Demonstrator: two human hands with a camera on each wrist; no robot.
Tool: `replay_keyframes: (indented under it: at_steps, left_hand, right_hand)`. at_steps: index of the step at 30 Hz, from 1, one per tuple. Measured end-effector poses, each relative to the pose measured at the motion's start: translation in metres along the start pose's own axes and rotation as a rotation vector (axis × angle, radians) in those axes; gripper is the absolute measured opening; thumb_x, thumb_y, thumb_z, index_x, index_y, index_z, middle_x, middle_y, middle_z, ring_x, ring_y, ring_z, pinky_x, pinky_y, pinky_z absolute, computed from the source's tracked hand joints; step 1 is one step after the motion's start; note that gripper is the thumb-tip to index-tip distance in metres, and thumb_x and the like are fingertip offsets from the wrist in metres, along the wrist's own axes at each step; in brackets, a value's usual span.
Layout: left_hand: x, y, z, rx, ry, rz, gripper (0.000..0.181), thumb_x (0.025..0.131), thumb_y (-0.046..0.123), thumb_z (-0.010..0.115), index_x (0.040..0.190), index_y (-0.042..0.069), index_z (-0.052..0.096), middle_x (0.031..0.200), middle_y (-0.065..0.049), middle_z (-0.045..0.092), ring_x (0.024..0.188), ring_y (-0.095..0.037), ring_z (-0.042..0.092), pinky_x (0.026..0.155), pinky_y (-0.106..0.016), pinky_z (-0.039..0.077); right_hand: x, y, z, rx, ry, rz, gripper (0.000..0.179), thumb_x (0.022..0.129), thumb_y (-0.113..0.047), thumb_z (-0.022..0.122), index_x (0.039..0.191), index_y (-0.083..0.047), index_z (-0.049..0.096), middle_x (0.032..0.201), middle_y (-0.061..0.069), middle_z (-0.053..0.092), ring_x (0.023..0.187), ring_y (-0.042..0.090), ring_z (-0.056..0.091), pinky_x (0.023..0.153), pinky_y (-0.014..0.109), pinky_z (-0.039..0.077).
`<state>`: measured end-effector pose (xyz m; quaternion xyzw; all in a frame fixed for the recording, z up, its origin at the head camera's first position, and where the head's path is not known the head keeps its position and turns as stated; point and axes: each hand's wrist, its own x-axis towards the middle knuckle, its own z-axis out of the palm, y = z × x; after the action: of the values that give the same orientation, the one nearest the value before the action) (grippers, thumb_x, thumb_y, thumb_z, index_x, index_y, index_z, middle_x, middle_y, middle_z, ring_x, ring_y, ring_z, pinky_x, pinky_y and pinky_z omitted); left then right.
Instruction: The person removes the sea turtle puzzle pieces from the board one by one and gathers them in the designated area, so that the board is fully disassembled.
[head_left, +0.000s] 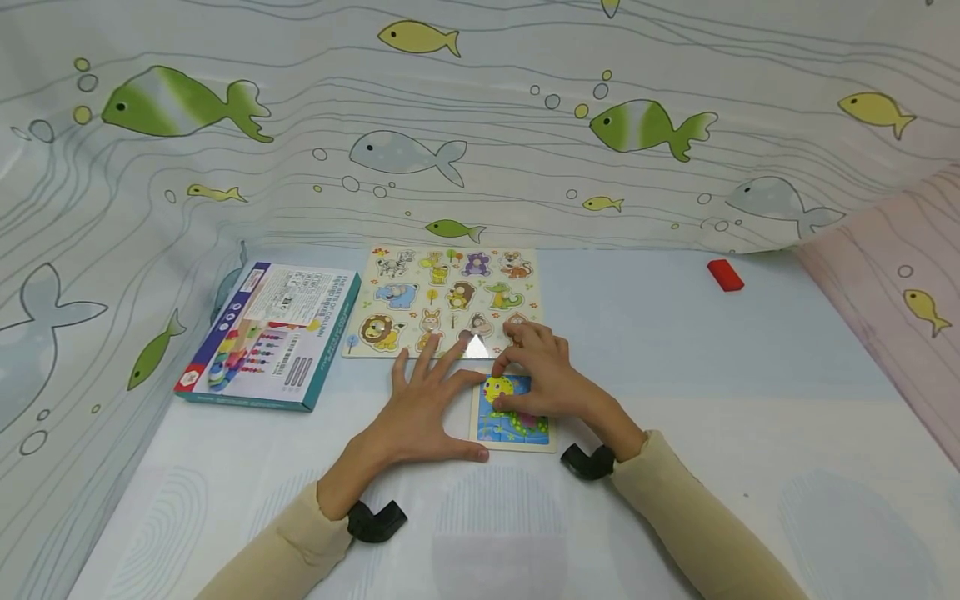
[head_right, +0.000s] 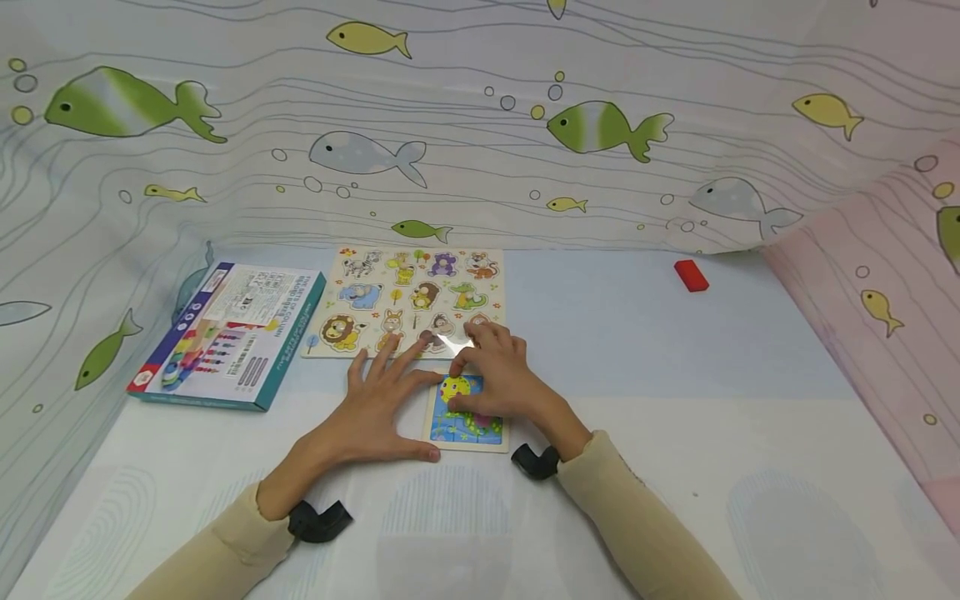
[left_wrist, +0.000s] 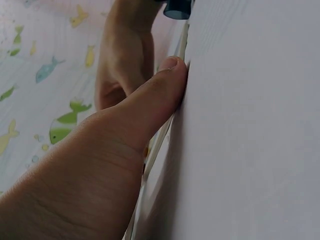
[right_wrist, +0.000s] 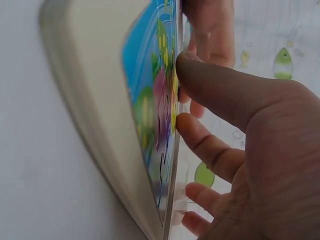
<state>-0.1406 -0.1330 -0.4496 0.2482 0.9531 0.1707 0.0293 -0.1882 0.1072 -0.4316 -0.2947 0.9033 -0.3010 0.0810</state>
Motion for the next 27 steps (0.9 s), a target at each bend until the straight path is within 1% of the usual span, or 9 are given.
replay_keyframes:
  at_steps: [5,8,12,14,15,18,24,27]
  left_hand:
    - [0.0,-0.001,0.002,-0.011,0.005,0.002,0.101,0.062,0.088,0.07,0.145,0.036,0.051,0.174,0.003,0.003,0.16,-0.039,-0.006,0.117,-0.074,-0.004]
    - [0.0,-0.001,0.002,-0.029,0.007,0.018,0.097,0.063,0.086,0.071,0.142,0.034,0.053,0.174,0.003,0.011,0.16,-0.038,-0.004,0.117,-0.073,-0.004]
    - [-0.001,-0.003,0.002,-0.045,0.003,0.097,0.078,0.07,0.08,0.072,0.133,0.036,0.061,0.17,0.002,0.027,0.16,-0.036,0.003,0.117,-0.073,-0.002]
    - [0.0,-0.004,0.0,-0.051,-0.007,0.141,0.069,0.074,0.077,0.072,0.13,0.038,0.063,0.168,0.002,0.031,0.16,-0.036,0.006,0.118,-0.072,-0.001]
    - [0.0,-0.004,0.0,-0.053,-0.014,0.157,0.065,0.076,0.076,0.071,0.13,0.04,0.064,0.168,0.002,0.031,0.16,-0.036,0.007,0.118,-0.072,-0.002]
    - [-0.001,-0.005,-0.004,-0.071,-0.039,0.179,0.061,0.079,0.072,0.071,0.132,0.042,0.064,0.168,0.002,0.031,0.16,-0.037,0.006,0.118,-0.072,-0.003]
    - [-0.003,-0.01,-0.009,-0.081,-0.089,0.199,0.063,0.083,0.068,0.069,0.141,0.044,0.059,0.169,0.003,0.028,0.16,-0.036,0.002,0.118,-0.071,-0.002]
    - [-0.003,-0.012,-0.008,-0.075,-0.092,0.208,0.063,0.084,0.069,0.068,0.141,0.044,0.058,0.169,0.003,0.028,0.16,-0.037,0.002,0.118,-0.07,-0.003]
  right_hand:
    - [0.0,0.0,0.001,-0.013,-0.003,0.015,0.032,0.077,-0.038,0.088,0.098,-0.022,0.07,0.164,0.016,0.031,0.153,0.04,0.016,0.112,0.066,0.016]
    - [0.0,-0.001,0.001,-0.014,-0.003,0.017,0.033,0.077,-0.038,0.089,0.098,-0.023,0.07,0.165,0.016,0.031,0.154,0.04,0.015,0.112,0.066,0.016]
    - [-0.001,-0.002,0.001,-0.008,0.004,0.009,0.034,0.075,-0.038,0.09,0.098,-0.023,0.069,0.165,0.016,0.03,0.154,0.04,0.014,0.112,0.066,0.015]
    - [-0.001,-0.001,0.001,-0.006,0.007,0.006,0.034,0.075,-0.038,0.091,0.098,-0.023,0.069,0.165,0.017,0.03,0.154,0.04,0.015,0.111,0.066,0.015]
    - [-0.001,-0.001,0.0,-0.007,0.009,0.006,0.034,0.075,-0.038,0.091,0.097,-0.023,0.069,0.165,0.017,0.03,0.153,0.04,0.015,0.111,0.066,0.015]
    - [-0.001,-0.001,0.0,-0.002,0.004,0.009,0.035,0.075,-0.037,0.091,0.097,-0.023,0.068,0.165,0.016,0.029,0.154,0.04,0.014,0.112,0.066,0.015]
    - [-0.001,-0.002,0.0,0.017,-0.015,-0.002,0.035,0.077,-0.034,0.09,0.1,-0.021,0.067,0.167,0.017,0.025,0.156,0.042,0.009,0.113,0.067,0.012]
    - [-0.001,-0.001,0.001,0.016,-0.024,-0.005,0.034,0.078,-0.033,0.089,0.101,-0.021,0.067,0.167,0.017,0.024,0.157,0.043,0.006,0.113,0.067,0.011]
